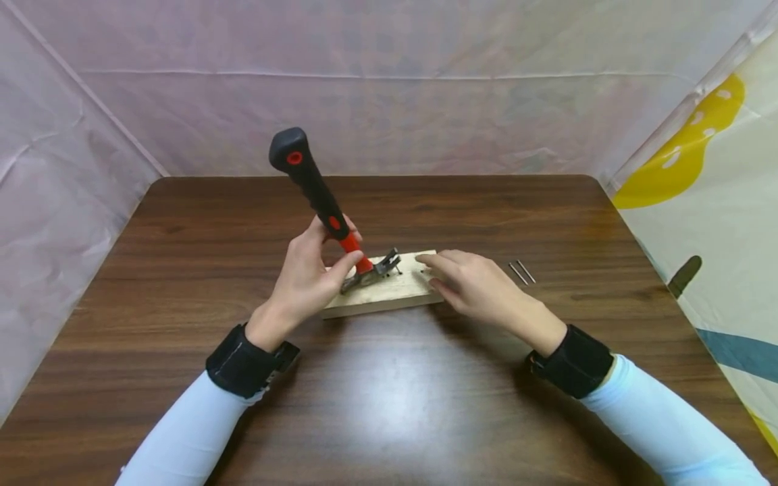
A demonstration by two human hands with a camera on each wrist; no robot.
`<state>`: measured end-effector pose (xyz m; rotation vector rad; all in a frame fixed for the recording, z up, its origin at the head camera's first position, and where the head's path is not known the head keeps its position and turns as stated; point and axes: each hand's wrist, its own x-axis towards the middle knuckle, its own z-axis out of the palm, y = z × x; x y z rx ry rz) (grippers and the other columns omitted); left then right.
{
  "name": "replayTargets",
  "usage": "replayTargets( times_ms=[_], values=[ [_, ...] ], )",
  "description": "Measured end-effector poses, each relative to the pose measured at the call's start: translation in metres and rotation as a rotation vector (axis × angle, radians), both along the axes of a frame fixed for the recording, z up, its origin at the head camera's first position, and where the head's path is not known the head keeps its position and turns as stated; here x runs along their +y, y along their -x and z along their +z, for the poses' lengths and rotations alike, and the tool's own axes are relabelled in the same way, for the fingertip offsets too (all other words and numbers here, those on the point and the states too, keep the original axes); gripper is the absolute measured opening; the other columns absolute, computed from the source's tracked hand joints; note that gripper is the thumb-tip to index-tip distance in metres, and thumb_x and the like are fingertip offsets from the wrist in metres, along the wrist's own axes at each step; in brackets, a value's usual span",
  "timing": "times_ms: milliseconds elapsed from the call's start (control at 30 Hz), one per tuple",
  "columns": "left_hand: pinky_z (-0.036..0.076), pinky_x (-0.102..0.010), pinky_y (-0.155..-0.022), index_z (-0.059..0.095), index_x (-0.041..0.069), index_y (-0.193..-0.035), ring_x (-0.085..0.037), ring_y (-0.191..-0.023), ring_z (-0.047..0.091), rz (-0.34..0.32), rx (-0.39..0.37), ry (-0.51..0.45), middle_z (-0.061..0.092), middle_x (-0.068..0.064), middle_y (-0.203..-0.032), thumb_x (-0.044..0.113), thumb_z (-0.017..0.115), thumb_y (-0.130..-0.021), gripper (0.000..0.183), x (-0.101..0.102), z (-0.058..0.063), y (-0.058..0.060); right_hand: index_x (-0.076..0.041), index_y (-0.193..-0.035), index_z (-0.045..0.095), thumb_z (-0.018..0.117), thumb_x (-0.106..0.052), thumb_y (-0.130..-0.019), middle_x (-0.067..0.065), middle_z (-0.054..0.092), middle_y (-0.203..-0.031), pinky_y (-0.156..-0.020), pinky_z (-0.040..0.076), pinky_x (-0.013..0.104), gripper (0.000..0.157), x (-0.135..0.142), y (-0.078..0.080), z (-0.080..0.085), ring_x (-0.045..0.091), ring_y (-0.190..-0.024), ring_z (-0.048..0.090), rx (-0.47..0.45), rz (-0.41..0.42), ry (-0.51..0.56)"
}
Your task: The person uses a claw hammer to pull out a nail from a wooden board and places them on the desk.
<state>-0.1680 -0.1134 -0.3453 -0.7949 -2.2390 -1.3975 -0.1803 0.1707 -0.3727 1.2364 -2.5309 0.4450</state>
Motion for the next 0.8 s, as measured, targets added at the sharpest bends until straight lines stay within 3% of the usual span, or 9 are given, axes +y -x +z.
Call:
replayTargets(
  times_ms=[300, 633, 800],
  values=[
    [0.051, -0.023, -0.050, 0.052, 0.004, -0.114, -0.016, -0.092, 0.063, -0.031, -0.007, -0.054, 0.061, 0.001, -0.103, -0.011, 0.073, -0.082, 0.041, -0.004, -0.002, -0.002, -0.007, -0.140, 0.049, 0.072, -0.004, -0.087, 0.007, 0.065, -0.107, -0.068, 0.051, 0.028, 0.058, -0.015, 0.007, 0.000, 0.020, -0.088, 0.067, -0.022, 0.079, 0.113],
    [0.055, -0.027, -0.058, 0.052, 0.001, -0.115, -0.021, -0.094, 0.064, -0.069, -0.009, -0.095, 0.061, -0.002, -0.104, -0.010, 0.073, -0.083, 0.040, -0.006, -0.006, -0.002, -0.008, -0.139, 0.051, 0.075, -0.006, -0.088, 0.008, 0.064, -0.112, -0.072, 0.052, 0.025, 0.056, -0.029, 0.014, -0.005, 0.022, -0.094, 0.067, -0.066, 0.122, 0.191],
    [0.053, -0.025, -0.053, 0.052, 0.000, -0.115, -0.021, -0.095, 0.063, -0.066, 0.018, -0.106, 0.060, -0.002, -0.104, -0.012, 0.074, -0.082, 0.041, -0.007, -0.006, -0.001, -0.006, -0.134, 0.056, 0.075, -0.005, -0.088, 0.006, 0.063, -0.110, -0.073, 0.050, 0.023, 0.050, -0.036, 0.014, -0.005, 0.021, -0.092, 0.067, -0.057, 0.143, 0.211]
  ],
)
